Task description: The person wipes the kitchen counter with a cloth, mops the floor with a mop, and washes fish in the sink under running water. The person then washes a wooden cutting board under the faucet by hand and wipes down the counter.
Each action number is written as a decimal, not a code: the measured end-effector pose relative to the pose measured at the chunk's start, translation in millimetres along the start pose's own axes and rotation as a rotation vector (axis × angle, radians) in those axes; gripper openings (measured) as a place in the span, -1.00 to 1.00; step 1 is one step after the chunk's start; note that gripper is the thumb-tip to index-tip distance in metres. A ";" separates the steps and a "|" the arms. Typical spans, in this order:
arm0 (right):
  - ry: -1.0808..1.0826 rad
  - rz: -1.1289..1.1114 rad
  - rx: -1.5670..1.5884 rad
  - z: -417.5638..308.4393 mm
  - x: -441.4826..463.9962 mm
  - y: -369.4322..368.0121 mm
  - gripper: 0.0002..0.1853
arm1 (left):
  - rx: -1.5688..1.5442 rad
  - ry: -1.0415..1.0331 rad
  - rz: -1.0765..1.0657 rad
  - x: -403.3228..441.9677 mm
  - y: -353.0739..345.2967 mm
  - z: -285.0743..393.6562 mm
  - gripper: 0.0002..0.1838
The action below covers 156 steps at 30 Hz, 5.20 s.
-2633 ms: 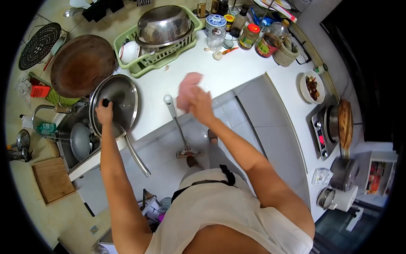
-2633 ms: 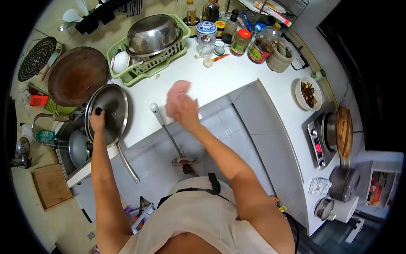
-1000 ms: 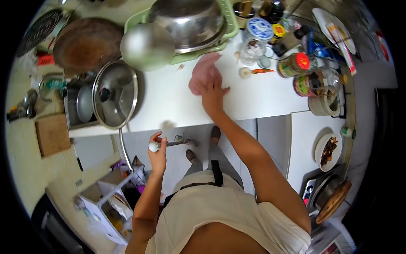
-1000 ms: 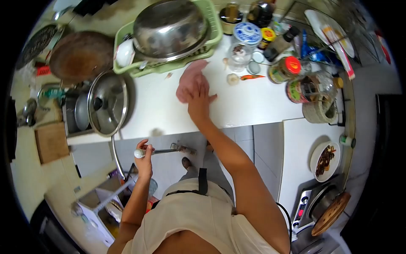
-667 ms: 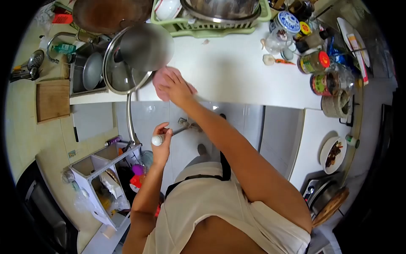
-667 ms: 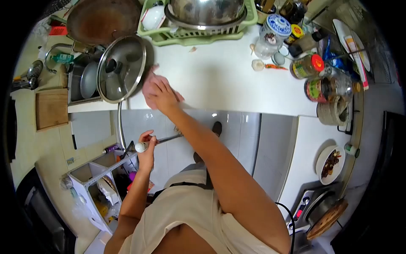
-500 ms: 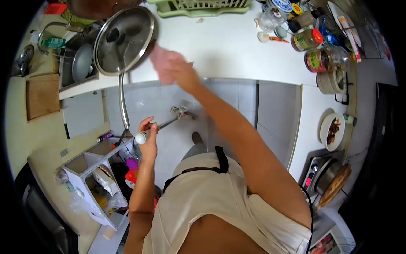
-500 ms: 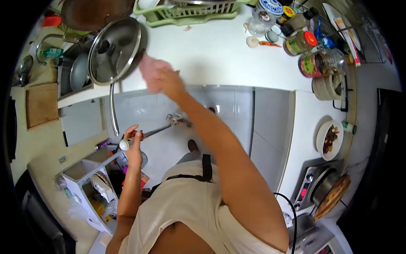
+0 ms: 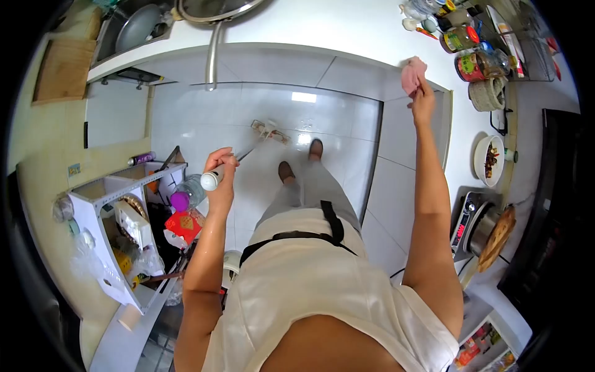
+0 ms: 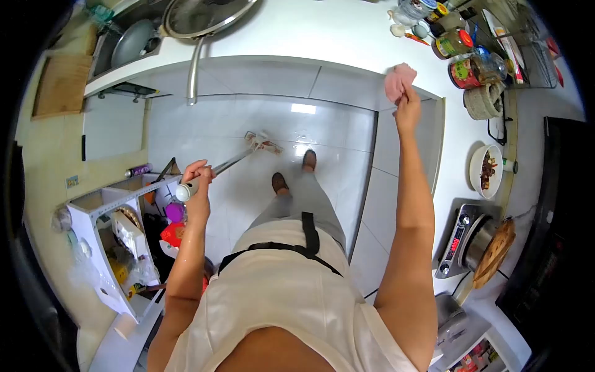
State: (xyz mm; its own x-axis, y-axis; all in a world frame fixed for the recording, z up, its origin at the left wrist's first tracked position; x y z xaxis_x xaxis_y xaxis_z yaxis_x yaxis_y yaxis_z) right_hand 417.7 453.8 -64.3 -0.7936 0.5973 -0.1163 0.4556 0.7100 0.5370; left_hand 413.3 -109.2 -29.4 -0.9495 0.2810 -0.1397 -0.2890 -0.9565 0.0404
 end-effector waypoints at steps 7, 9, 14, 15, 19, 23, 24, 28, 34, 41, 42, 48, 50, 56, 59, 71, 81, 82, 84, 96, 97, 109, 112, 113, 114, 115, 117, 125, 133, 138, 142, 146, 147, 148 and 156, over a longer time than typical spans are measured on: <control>0.510 0.078 -0.371 -132.5 34.6 -72.2 -0.51 | 0.059 0.002 0.047 -26.9 5.3 -10.2 -0.76; 0.557 0.116 -0.527 -155.8 18.9 -98.8 -0.45 | 0.089 0.004 0.022 -30.6 -8.6 -6.7 -0.74; 0.712 -0.752 0.012 -230.7 -170.6 -148.3 -0.56 | 0.204 -0.052 -0.206 -28.5 -89.9 -6.4 -0.64; 0.556 -0.951 0.110 -237.3 -213.9 -143.7 -0.59 | 0.272 -0.075 -0.256 -28.5 -110.4 -15.4 -0.62; 0.667 -1.170 -0.179 -221.1 -305.6 -86.1 -0.57 | 0.413 -0.413 -0.607 -37.4 -199.4 -20.2 -0.61; 0.503 -0.780 -0.980 -150.2 -337.3 -33.1 -0.54 | 0.585 -0.306 -0.753 -53.2 -268.1 -110.2 -0.58; 0.452 -0.627 -1.161 -125.1 -344.4 -23.2 -0.52 | 0.600 -0.282 -0.866 -58.6 -283.4 -137.8 -0.69; 0.030 -0.568 -1.138 -36.7 -396.2 30.5 -0.61 | 0.707 -0.178 -1.353 -118.3 -351.2 -160.4 -0.74; -0.629 -0.723 -0.862 73.0 -556.1 116.7 -0.73 | 0.614 -0.440 -1.878 -304.7 -439.4 -186.0 -0.66; -0.630 -0.625 -0.846 175.7 -678.9 67.6 -0.41 | 0.678 -0.421 -1.936 -416.1 -433.9 -283.8 -0.75; -0.629 -0.602 -0.824 191.4 -683.3 60.3 -0.41 | 0.661 -0.386 -1.889 -419.6 -433.6 -299.4 -0.82; -0.285 -0.465 -0.751 263.7 -606.1 -53.0 -0.41 | 1.072 -0.497 -1.596 -281.1 -391.4 -384.1 -0.97; -0.341 -0.513 -0.553 243.8 -553.2 -103.4 -0.37 | 1.285 -0.468 -1.547 -212.9 -354.2 -403.1 -0.84; -0.401 -0.531 -0.474 244.0 -581.8 -134.6 -0.35 | 1.613 -0.225 -1.559 -226.7 -317.5 -408.5 -0.69; -0.473 -0.584 -0.516 279.9 -696.5 -62.4 -0.37 | 1.597 -0.302 -1.833 -369.6 -355.3 -455.8 -0.86; -0.504 -0.511 -0.524 213.9 -932.5 86.4 -0.40 | 0.581 -0.504 -2.192 -673.4 -383.6 -331.0 -0.87; -0.397 -0.568 -0.291 230.9 -613.0 -201.4 -0.41 | 1.649 -0.249 -1.209 -222.5 -222.4 -427.1 -0.49; -0.359 -0.604 -0.370 228.4 -593.6 -242.1 -0.43 | 1.723 -0.207 -1.116 -188.3 -197.0 -427.9 -0.50; -0.369 -0.583 -0.372 197.1 -568.8 -278.8 -0.44 | 1.903 0.054 -0.993 -156.6 -165.5 -396.4 -0.56; -0.443 -0.607 -0.563 273.8 -931.0 -67.1 -0.36 | 1.375 -0.318 -1.743 -586.4 -259.5 -434.1 -0.78; -0.503 -0.614 -0.579 270.9 -981.2 -36.8 -0.35 | 1.184 -0.369 -1.832 -650.6 -272.1 -441.4 -0.81; -0.861 -0.290 -0.304 205.3 -1155.2 18.0 -0.45 | 0.543 -0.804 -2.399 -849.5 -291.4 -363.5 -0.96; -0.668 -0.128 -0.247 238.6 -1083.7 -20.2 -0.45 | 0.969 -0.745 -2.314 -749.1 -311.8 -386.5 -0.97; -0.693 -0.142 -0.251 255.7 -1050.2 -33.1 -0.46 | 0.849 -0.775 -2.146 -715.7 -318.9 -422.9 -0.95; -0.716 -0.158 -0.253 271.2 -1007.9 -44.5 -0.47 | 1.154 -0.833 -2.123 -668.7 -333.8 -430.9 -0.93; -0.646 -0.089 -0.241 279.4 -958.3 -49.8 -0.49 | 1.208 -0.938 -1.950 -614.2 -345.8 -434.9 -0.88; -0.523 0.001 -0.173 299.2 -861.4 -65.7 -0.47 | 1.451 -0.940 -1.528 -499.9 -371.7 -437.7 -0.80; -0.714 -0.009 -0.184 322.9 -669.5 -25.5 -0.56 | 1.458 -0.325 -1.019 -355.9 -442.1 -387.8 -0.58; -0.816 -0.037 -0.182 365.4 -978.0 7.9 -0.46 | 1.357 -0.827 -1.497 -660.5 -422.0 -456.0 -0.75; -1.096 -0.102 -0.111 292.3 -1212.7 56.3 -0.46 | 0.852 -0.866 -1.973 -926.5 -357.5 -389.1 -0.91; -0.989 -0.027 -0.181 239.0 -1302.0 94.0 -0.49 | 0.716 -0.855 -2.186 -1040.3 -327.0 -361.3 -0.82; -0.984 -0.025 -0.136 250.2 -1306.9 95.9 -0.49 | 0.732 -0.774 -2.466 -1034.6 -332.1 -357.5 -0.70; -1.033 -0.064 -0.123 254.9 -1284.6 95.8 -0.49 | 0.756 -0.776 -2.460 -1016.2 -340.6 -364.9 -0.68; -0.974 -0.068 -0.139 259.5 -1259.0 92.0 -0.46 | 0.784 -0.804 -2.451 -996.1 -346.6 -368.5 -0.73; -0.665 -0.186 -0.323 318.3 -972.1 47.5 -0.37 | 0.944 -0.691 -1.906 -691.4 -434.5 -429.7 -0.91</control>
State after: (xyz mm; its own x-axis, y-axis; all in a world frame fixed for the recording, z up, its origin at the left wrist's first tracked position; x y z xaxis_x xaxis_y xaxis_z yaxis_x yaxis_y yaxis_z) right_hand 1339.1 25.7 -191.6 -0.3890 0.6502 -0.6526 0.1160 0.7373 0.6655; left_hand 1247.9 78.3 -375.6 0.6086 0.7240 -0.3248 -0.3953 0.6315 0.6670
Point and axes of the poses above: each hand's wrist, its own x-axis towards the middle knuckle, its own y-axis out of the back of the hand, z = x × y, the point moved 8 cm from there along x, towards the middle knuckle, and after that the axes turned 12 degrees about -z, right-handed, at the moved point
